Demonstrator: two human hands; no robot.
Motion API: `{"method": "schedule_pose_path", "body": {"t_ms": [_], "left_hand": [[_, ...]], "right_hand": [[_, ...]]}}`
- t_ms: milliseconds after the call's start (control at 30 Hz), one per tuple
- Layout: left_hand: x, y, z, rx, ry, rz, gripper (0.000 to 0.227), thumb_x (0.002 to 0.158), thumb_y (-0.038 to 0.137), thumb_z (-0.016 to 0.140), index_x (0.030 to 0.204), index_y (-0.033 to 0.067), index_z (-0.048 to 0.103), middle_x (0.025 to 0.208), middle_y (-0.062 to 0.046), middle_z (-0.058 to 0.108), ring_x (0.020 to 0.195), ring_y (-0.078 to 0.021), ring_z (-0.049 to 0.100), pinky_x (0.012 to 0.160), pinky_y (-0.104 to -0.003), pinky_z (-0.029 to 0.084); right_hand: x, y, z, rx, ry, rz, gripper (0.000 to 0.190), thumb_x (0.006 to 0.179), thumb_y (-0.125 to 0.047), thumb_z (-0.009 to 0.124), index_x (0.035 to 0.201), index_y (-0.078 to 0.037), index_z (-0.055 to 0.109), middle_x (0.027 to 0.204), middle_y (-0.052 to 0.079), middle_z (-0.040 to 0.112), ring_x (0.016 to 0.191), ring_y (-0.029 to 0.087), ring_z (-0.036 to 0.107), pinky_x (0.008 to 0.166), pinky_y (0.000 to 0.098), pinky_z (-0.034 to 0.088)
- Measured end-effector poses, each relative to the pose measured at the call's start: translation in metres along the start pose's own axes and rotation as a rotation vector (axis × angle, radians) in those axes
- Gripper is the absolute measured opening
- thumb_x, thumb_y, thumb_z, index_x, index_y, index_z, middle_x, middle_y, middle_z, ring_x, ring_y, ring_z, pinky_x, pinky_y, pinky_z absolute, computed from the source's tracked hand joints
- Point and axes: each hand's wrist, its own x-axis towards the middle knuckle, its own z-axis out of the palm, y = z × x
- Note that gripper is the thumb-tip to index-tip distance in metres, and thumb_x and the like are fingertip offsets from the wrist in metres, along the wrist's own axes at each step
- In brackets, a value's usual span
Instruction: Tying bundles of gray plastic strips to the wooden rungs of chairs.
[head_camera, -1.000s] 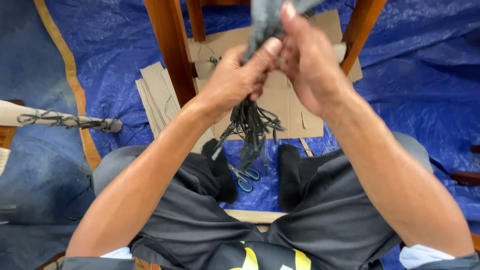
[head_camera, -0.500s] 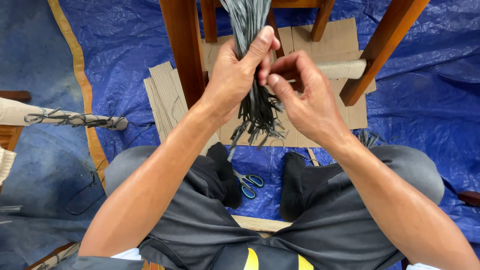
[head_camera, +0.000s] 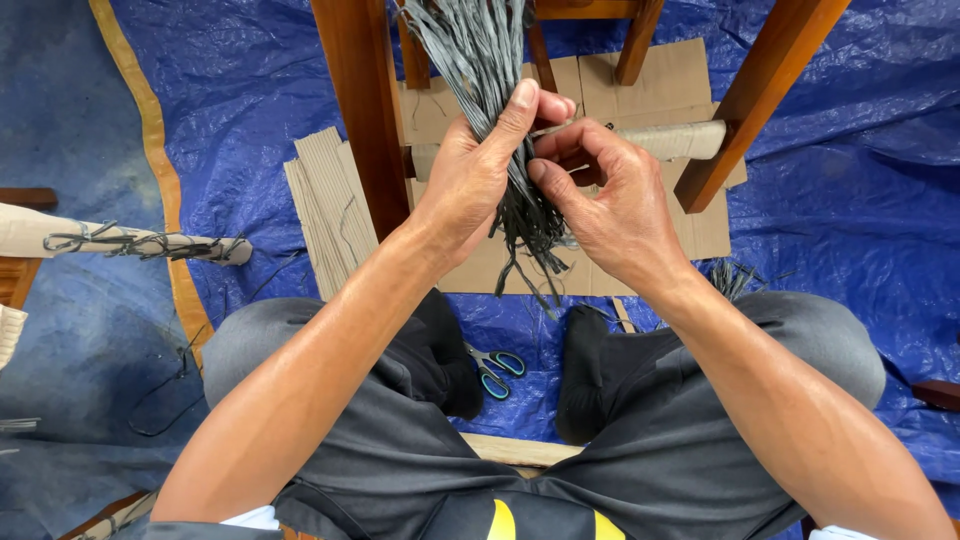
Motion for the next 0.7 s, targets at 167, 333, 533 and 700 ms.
{"method": "schedule_pose_path", "body": {"t_ms": [167,333,533,700], "left_hand": [[-0.003,0.001,0.004,0.186,0.094,-0.024,0.047,0.101,0.050,0.058,0.106,0.0059,0.073,0.097,-0.002,0.069,0.094,-0.0130,0.063,0.087,-0.033,0.055],[-0.001,-0.004,0.003,0.325,0.091,0.085,0.050,0.104,0.052,0.057,0.105,0.0042,0.074,0.092,0.000,0.068,0.088,-0.0102,0.062,0.082,-0.028,0.054],[0.001,-0.010,-0.003,0.318,0.170,0.037,0.045,0.103,0.047,0.060,0.102,0.0037,0.072,0.078,0.003,0.061,0.074,-0.0085,0.058,0.067,-0.027,0.051],[-0.002,0.000,0.006,0.317,0.098,-0.042,0.040,0.101,0.045,0.062,0.106,0.0066,0.076,0.071,0.004,0.054,0.064,-0.0085,0.046,0.058,-0.028,0.040]], "right_hand": [[-0.002,-0.001,0.000,0.077,0.020,0.056,0.009,0.102,-0.010,0.068,0.104,-0.001,0.066,0.093,0.002,0.073,0.085,0.008,0.069,0.078,0.0255,0.057],[-0.004,0.001,-0.003,0.009,0.061,-0.042,0.010,0.105,-0.008,0.066,0.104,0.002,0.065,0.096,0.006,0.071,0.090,0.010,0.067,0.083,0.0255,0.056],[-0.003,0.009,-0.005,0.253,0.032,0.035,0.008,0.111,-0.010,0.053,0.111,-0.001,0.054,0.097,0.004,0.069,0.091,0.008,0.068,0.086,0.0259,0.060],[-0.001,0.011,-0.009,0.314,-0.032,0.120,0.012,0.111,-0.013,0.055,0.112,-0.001,0.057,0.089,0.005,0.066,0.082,0.009,0.065,0.076,0.0278,0.060]]}}
